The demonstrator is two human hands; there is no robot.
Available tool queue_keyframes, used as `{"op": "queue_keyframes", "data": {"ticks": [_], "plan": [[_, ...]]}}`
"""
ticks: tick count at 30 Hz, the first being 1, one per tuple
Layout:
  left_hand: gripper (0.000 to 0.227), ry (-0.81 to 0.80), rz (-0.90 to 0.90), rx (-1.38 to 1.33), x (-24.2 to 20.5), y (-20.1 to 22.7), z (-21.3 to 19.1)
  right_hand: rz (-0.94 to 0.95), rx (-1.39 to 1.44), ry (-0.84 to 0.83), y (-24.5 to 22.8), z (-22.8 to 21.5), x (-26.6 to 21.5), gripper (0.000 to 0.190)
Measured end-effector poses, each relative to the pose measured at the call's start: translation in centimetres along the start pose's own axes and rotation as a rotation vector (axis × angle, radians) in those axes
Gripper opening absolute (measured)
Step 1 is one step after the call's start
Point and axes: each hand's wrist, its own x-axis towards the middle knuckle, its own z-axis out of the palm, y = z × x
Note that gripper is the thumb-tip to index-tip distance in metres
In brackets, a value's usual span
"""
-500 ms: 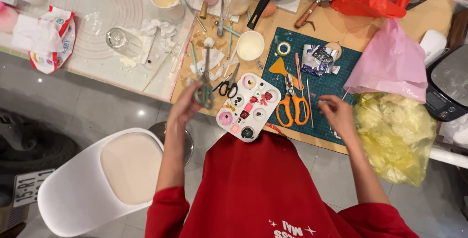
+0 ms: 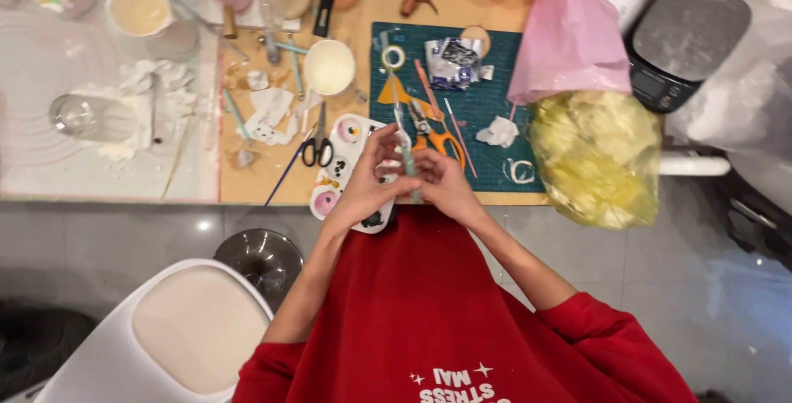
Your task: The recorder is painting and preparing small decorative items, likely for candle making, using acrylic paints and brushes.
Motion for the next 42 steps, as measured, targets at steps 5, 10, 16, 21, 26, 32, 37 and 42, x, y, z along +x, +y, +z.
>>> {"op": "queue_keyframes", "data": {"ticks": [5,10,16,21,26,32,37,42], "plan": [[0.044,0.054,-0.038,0.217,7.6,-6.8,4.5,0.067,0.134,0.192,-6.7,-4.8,-4.9,0.043],[0.037,-0.063,0.371,0.845,12.7,-11.4,12.9,0.101,0.725,0.159,-3.9,-12.0,-9.2,0.04],[0.03,-0.188,0.348,0.957,15.6,-21.0,14.9,0.0,0.906,0.043,-5.9,-11.7,-10.3,0.078],[0.011,0.085,-0.267,-0.301,15.3,-17.4,9.8,0.038,0.906,-0.045,-6.2,-12.1,-8.7,0.103],[0.012,0.09,-0.149,-0.67,12.4,-8.0,10.1,0.104,0.839,-0.131,-6.1,-11.3,-6.2,0.105],[0.024,0.177,0.059,-0.564,11.7,-7.1,12.1,0.207,0.724,-0.185,-5.7,-8.6,-3.9,0.103],[0.054,0.353,-0.004,-0.635,11.8,-4.8,10.5,0.249,0.686,-0.235,-5.4,-7.9,-3.7,0.106],[0.055,0.453,-0.124,-0.6,13.4,-5.8,9.1,0.305,0.659,-0.259,-6.1,-7.7,-3.7,0.113]]}}
